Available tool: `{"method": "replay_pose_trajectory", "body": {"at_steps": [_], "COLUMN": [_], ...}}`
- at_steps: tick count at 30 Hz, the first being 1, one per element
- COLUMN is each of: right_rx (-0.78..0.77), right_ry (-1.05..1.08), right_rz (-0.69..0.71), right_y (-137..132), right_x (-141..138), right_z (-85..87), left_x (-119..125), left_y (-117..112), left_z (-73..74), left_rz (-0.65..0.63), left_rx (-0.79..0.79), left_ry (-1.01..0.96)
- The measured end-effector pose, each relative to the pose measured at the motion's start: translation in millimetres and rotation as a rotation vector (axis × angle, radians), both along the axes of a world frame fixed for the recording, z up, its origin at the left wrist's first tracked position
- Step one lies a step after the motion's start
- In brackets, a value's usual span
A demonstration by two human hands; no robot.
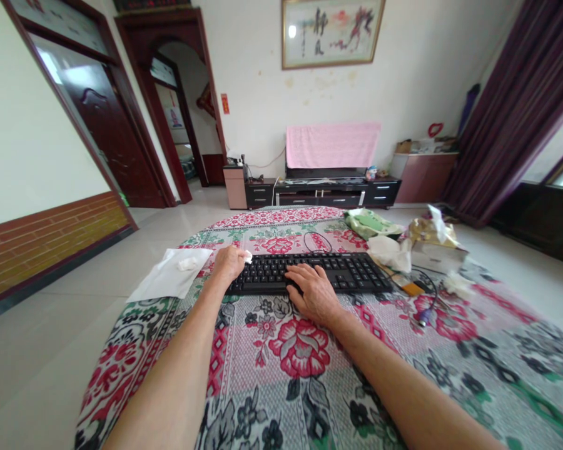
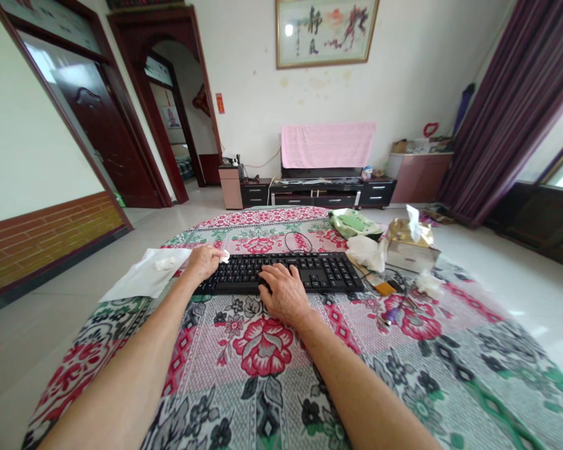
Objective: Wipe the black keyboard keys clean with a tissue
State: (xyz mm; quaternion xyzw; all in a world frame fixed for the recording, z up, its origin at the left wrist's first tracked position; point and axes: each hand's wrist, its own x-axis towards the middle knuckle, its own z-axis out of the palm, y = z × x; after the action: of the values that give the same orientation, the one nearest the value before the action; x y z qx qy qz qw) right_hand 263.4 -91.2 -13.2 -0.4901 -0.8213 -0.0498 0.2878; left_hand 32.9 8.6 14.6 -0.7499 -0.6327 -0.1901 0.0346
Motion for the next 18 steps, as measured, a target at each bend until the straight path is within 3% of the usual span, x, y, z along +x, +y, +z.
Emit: {"method": "replay_pose_trajectory", "body": {"at_steps": [6,11,18], "right_rx": [0.013,0.025,0.04], "right_ry": [0.006,0.007,0.04], "right_rz": [0.003,0.007,0.0], "right_y": [0.8,1.1,2.5], "right_x": [0.1,0.4,1.0], "right_z": [-1.2,-1.9,-1.8], "left_x": [8.8,26.3,42.9], "left_y": [-18.5,-24.6,-34.8], "left_z": [8.5,6.9,2.4], "left_rz": [-0.02,-0.032,-0.19], "left_rx": [-0.052,0.002,0.001], "left_ry": [0.084,0.083,0.124]}}
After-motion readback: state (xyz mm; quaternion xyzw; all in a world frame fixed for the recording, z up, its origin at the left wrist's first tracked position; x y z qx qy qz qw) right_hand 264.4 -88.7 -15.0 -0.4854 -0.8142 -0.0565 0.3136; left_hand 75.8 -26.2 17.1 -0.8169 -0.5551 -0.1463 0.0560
